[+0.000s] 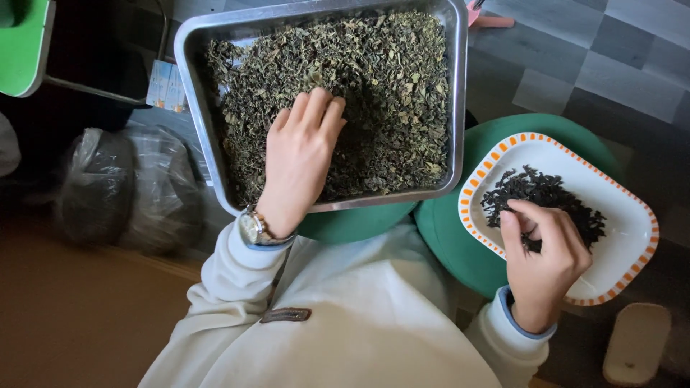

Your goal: Sorting dried tea leaves by manually picking out stems and unwanted pieces from a large metal tray and placing them into a smaller tray.

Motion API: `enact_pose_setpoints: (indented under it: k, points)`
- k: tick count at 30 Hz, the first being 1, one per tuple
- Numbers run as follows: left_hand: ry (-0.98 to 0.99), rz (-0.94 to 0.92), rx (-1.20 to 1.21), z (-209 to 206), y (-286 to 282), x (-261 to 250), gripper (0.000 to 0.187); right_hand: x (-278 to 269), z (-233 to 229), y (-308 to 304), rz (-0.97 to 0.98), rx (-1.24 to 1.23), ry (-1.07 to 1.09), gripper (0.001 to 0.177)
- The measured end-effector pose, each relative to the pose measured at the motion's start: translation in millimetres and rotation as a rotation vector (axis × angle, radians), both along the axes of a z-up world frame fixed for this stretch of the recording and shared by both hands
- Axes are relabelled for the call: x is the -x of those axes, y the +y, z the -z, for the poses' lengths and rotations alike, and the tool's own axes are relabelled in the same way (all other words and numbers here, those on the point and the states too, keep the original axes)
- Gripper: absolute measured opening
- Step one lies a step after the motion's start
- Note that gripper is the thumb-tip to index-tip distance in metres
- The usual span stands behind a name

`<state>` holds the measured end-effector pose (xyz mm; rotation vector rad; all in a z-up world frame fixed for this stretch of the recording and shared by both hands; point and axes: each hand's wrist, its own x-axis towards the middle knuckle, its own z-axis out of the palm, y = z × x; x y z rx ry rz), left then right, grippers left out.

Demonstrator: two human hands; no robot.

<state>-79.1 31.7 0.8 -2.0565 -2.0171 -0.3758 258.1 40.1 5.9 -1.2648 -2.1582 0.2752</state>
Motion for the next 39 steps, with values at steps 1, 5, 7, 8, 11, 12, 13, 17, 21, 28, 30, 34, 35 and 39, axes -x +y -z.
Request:
enact_pose_setpoints:
  k: [1, 5, 7, 8, 11, 12, 13, 17, 21, 28, 30, 34, 35, 39]
  points:
    - [0.003, 0.001, 0.000, 1.5, 1.3, -0.9, 0.019, -0.2, 1.2, 0.6, 0.001, 0.000, 0.003, 0.006]
    - [0.072, -0.038, 0.052, 2.5, 3.8, -6.7, 0.015, -0.5, 4.3, 1.6, -0.021, 0.002, 0.006, 0.006]
    - [0.084, -0.041, 0.057, 2.5, 4.1, -9.1, 0.012, -0.8, 5.9, 1.8, -0.036, 0.012, 0.018, 0.005]
    - [0.101, -0.043, 0.065, 3.8, 3.8, -10.0, 0.015, -1.5, 7.3, 1.7, -0.034, 0.015, 0.017, 0.005]
    - [0.126, -0.032, 0.063, 7.4, 4.5, -10.4, 0.018, -0.5, 6.8, 1.6, -0.041, 0.006, 0.026, 0.006]
    - [0.135, -0.024, 0.052, 8.5, 4.8, -10.0, 0.020, 0.4, 5.9, 1.8, -0.054, -0.006, 0.036, 0.007]
    - [0.134, -0.021, 0.052, 6.8, 4.4, -9.7, 0.020, 1.0, 5.5, 1.6, -0.051, -0.005, 0.035, 0.007]
    - [0.010, 0.024, 0.017, 5.1, 2.1, -7.2, 0.014, 3.2, 5.3, 1.1, -0.048, -0.024, 0.037, 0.004]
    - [-0.155, 0.087, -0.023, -0.1, -4.6, -4.2, 0.010, 7.9, 5.0, 1.9, -0.072, -0.005, 0.049, 0.002]
    - [-0.212, 0.118, -0.181, 11.7, -13.9, -10.2, 0.008, 58.6, 0.0, 14.1, -0.202, -0.071, 0.093, 0.012]
    - [-0.296, 0.170, -0.206, 14.0, -14.4, -11.2, 0.007, 79.5, -0.9, 16.4, -0.246, -0.071, 0.033, 0.015]
    - [-0.344, 0.155, -0.168, 23.1, -16.7, -18.6, 0.008, 117.4, -7.1, 22.3, -0.279, -0.043, -0.002, 0.015]
    - [-0.351, 0.154, -0.169, 23.8, -17.1, -20.6, 0.007, 125.3, -6.1, 24.5, -0.291, -0.053, -0.023, 0.016]
    - [-0.410, 0.168, -0.177, 22.9, -18.7, -23.7, 0.005, 148.6, 4.3, 32.2, -0.314, -0.108, -0.102, 0.019]
